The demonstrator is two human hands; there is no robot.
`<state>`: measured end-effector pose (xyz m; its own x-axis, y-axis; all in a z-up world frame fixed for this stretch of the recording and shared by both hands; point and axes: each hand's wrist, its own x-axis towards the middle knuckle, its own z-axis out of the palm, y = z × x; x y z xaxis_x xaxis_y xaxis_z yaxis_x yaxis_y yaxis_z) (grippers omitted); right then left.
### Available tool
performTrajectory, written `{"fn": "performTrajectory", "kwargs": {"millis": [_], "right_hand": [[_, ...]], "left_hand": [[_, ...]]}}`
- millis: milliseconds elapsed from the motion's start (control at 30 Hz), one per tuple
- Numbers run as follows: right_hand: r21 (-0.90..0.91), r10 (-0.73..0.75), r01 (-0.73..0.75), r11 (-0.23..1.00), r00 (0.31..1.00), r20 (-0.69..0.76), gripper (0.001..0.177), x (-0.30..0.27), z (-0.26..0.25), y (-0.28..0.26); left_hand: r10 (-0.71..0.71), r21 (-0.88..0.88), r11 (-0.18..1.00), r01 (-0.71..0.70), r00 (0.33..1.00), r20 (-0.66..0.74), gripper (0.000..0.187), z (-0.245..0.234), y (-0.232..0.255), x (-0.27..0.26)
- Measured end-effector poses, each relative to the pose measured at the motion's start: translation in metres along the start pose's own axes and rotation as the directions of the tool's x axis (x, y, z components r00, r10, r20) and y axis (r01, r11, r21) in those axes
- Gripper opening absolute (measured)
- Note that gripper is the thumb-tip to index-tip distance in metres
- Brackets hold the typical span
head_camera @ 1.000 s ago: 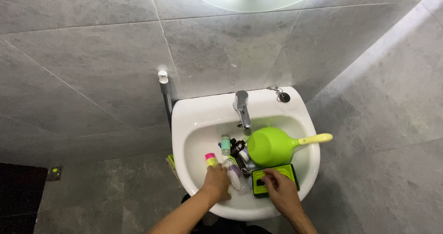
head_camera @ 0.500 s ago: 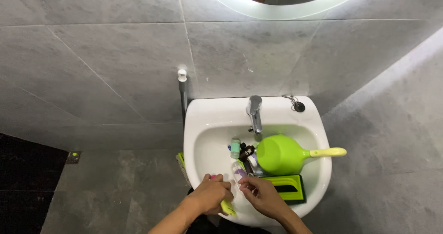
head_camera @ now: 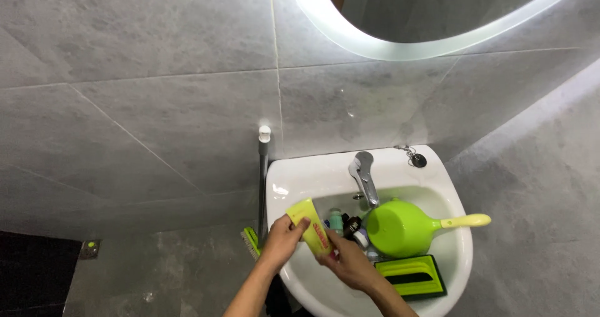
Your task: Organizing various toiletries on the ledge and cleaning the surface of the bathroom sink with a sponge.
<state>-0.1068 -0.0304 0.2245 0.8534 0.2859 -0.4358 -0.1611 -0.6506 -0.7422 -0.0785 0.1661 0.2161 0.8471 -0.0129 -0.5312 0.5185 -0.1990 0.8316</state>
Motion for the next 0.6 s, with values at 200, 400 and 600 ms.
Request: {"fn": "performTrajectory", "kwargs": {"millis": [200, 400, 600], "right_hand": [[0.016, 0.024, -0.023, 1.0, 0.996, -0.087, 0.047, 0.074, -0.01, -0.031], [-0.134, -0.349, 0.323, 0.937, 0.845, -0.405, 0.044, 0.154, -0.024, -0.034], [-0.096, -0.367, 0.372, 0.923, 0.781, -0.505, 0.019, 0.189, -0.016, -0.061]], "left_hand": [[0.049, 0.141, 0.989, -0.049, 0.999, 0.001, 0.024, -0.028, 0.027, 0.048], [0.319, 0.172, 0.941, -0.292, 0.934, -0.16, 0.051, -0.044, 0.039, 0.085], [0.263, 0.187, 0.96, -0.21, 0.905, -0.334, 0.041, -0.03, 0.024, 0.128]]}}
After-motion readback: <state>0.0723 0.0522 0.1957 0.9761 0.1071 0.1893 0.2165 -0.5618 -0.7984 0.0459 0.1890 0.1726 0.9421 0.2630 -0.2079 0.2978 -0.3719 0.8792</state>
